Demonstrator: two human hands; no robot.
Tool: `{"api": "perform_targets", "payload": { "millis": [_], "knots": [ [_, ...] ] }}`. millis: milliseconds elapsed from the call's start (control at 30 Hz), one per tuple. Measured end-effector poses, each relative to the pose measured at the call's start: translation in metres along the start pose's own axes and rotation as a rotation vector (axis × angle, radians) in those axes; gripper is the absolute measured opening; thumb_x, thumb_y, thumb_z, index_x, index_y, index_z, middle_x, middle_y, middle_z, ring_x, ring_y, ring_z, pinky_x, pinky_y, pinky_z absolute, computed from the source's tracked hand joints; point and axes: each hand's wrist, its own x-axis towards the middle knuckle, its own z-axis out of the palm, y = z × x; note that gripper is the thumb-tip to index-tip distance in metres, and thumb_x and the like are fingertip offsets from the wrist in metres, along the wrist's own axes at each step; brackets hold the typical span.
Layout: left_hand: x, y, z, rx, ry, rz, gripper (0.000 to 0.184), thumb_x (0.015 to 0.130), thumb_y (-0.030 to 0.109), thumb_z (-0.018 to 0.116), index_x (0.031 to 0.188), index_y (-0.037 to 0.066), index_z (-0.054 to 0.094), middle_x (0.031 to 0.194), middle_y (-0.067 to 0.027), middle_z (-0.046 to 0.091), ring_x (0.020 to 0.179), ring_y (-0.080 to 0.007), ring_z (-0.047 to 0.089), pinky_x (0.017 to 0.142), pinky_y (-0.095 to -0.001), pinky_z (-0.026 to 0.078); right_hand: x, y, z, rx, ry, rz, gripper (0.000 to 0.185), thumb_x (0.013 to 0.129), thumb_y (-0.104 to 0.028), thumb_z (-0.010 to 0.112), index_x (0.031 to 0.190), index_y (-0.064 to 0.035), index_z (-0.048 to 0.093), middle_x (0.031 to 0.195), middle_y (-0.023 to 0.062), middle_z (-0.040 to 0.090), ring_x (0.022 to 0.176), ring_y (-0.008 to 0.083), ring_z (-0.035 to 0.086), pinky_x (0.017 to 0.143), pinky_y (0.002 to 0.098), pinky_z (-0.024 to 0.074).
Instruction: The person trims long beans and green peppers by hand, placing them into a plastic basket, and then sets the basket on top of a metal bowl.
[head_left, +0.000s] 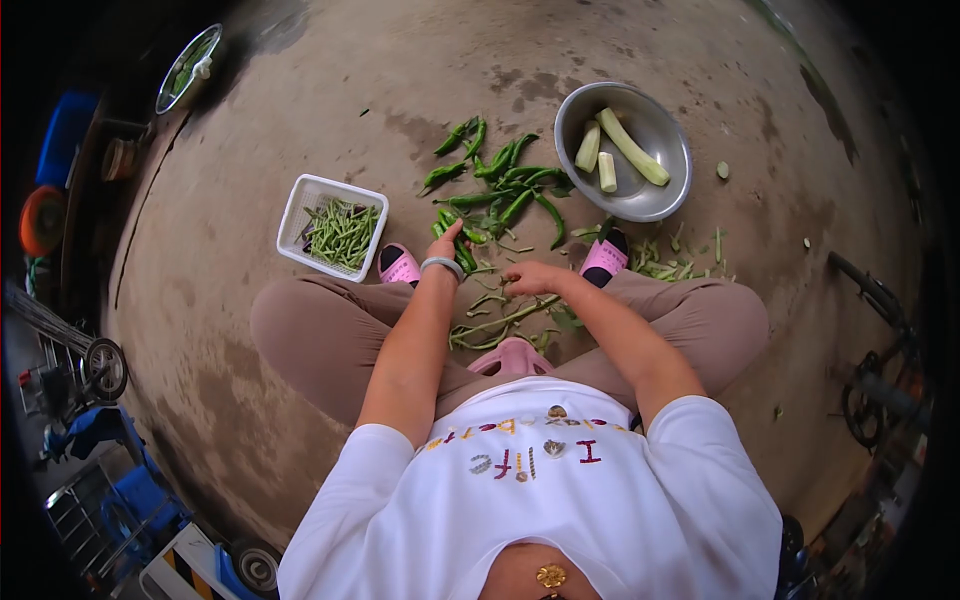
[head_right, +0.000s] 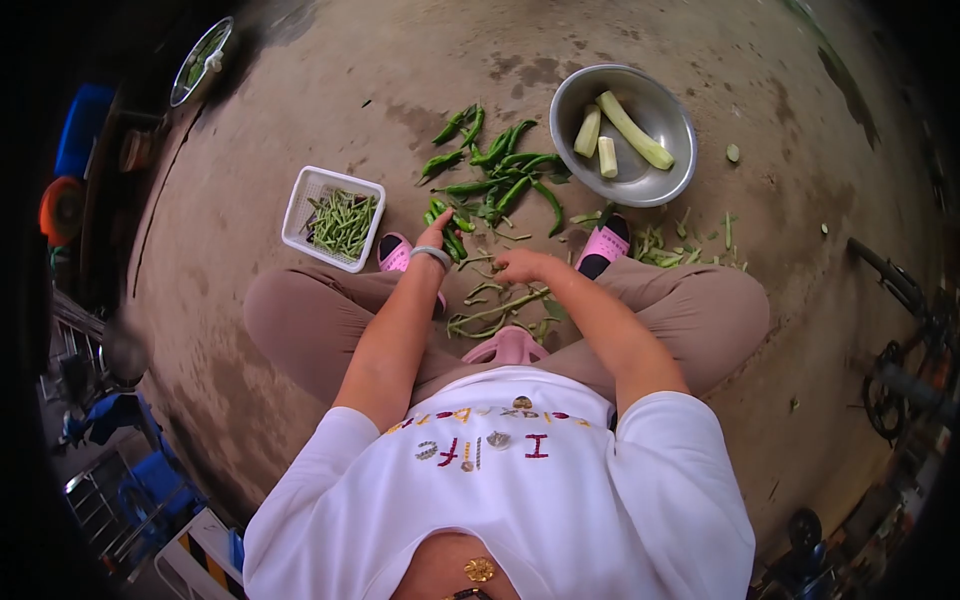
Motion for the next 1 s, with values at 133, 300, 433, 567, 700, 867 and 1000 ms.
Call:
{"api": "perform_targets", "payload": {
  "millis": [133, 300, 433, 567, 700, 867, 1000],
  "knots": [
    [-0.005, -0.005, 0.003, -0.013, -0.087, -0.055, 0.019, 0.076, 0.017, 0.069, 0.082, 0.005, 0.056, 0.069, -0.0078, 0.059, 0.054, -0.0191, 0.056, 0.048, -0.0317, 0.048, 0.017, 0.045, -0.001, -0.188, 0.044, 0.275, 0.037, 0.075, -0.029, 0.057, 0.101, -0.0041, 0.062, 0.105, 0.0186, 0.060, 0.091, 0.0336, 0.059, 0.080, 0.0390, 0.0463],
    [0.001, -0.015, 0.004, 0.152, -0.198, 0.028, 0.015, 0.077, 0.011, 0.065, 0.084, 0.000, 0.057, 0.073, -0.0113, 0.062, 0.058, -0.0203, 0.059, 0.051, -0.0308, 0.050, 0.037, 0.099, -0.027, 0.019, 0.566, 0.672, 0.034, 0.078, -0.023, 0.053, 0.103, 0.0007, 0.059, 0.105, 0.0210, 0.059, 0.095, 0.0372, 0.057, 0.084, 0.0419, 0.0448],
    [0.004, -0.017, 0.005, 0.236, -0.165, 0.040, 0.018, 0.071, 0.003, 0.068, 0.082, -0.003, 0.055, 0.068, -0.0110, 0.060, 0.056, -0.0197, 0.059, 0.048, -0.0299, 0.049, 0.039, 0.088, -0.046, 0.111, 0.742, 0.781, 0.032, 0.081, -0.020, 0.050, 0.106, 0.0004, 0.054, 0.107, 0.0226, 0.057, 0.097, 0.0366, 0.057, 0.083, 0.0434, 0.0455],
    [0.008, -0.019, 0.002, 0.310, -0.225, -0.004, 0.018, 0.072, 0.009, 0.070, 0.082, 0.000, 0.058, 0.066, -0.0093, 0.060, 0.054, -0.0185, 0.058, 0.051, -0.0289, 0.049, 0.045, 0.071, -0.060, 0.165, 0.740, 0.909, 0.030, 0.083, -0.021, 0.050, 0.104, 0.0001, 0.056, 0.108, 0.0216, 0.057, 0.099, 0.0346, 0.057, 0.081, 0.0428, 0.0468],
    [-0.001, -0.013, 0.005, 0.289, -0.172, -0.070, 0.018, 0.072, 0.009, 0.069, 0.083, 0.000, 0.058, 0.065, -0.0090, 0.060, 0.055, -0.0191, 0.059, 0.051, -0.0300, 0.050, 0.059, 0.114, -0.049, 0.031, 0.644, 0.914, 0.026, 0.083, -0.022, 0.053, 0.097, -0.0005, 0.060, 0.104, 0.0172, 0.060, 0.093, 0.0295, 0.060, 0.073, 0.0411, 0.0493],
    [0.000, -0.018, 0.007, 0.204, -0.211, -0.029, 0.018, 0.073, 0.007, 0.067, 0.084, -0.002, 0.057, 0.073, -0.0116, 0.062, 0.061, -0.0200, 0.061, 0.054, -0.0301, 0.051, 0.064, 0.109, -0.043, 0.518, 0.171, 0.709, 0.024, 0.087, -0.026, 0.052, 0.096, -0.0047, 0.060, 0.084, 0.0082, 0.060, 0.068, 0.0160, 0.058, 0.058, 0.0317, 0.0471],
    [0.006, -0.019, 0.003, 0.278, -0.211, 0.042, 0.018, 0.073, 0.006, 0.066, 0.085, -0.003, 0.056, 0.080, -0.0139, 0.064, 0.065, -0.0209, 0.063, 0.056, -0.0305, 0.052, 0.043, 0.040, -0.038, 0.787, -0.103, 0.436, 0.019, 0.089, -0.023, 0.050, 0.095, -0.0077, 0.059, 0.066, -0.0016, 0.048, 0.054, 0.0077, 0.046, 0.050, 0.0236, 0.0405]
  ]
}}
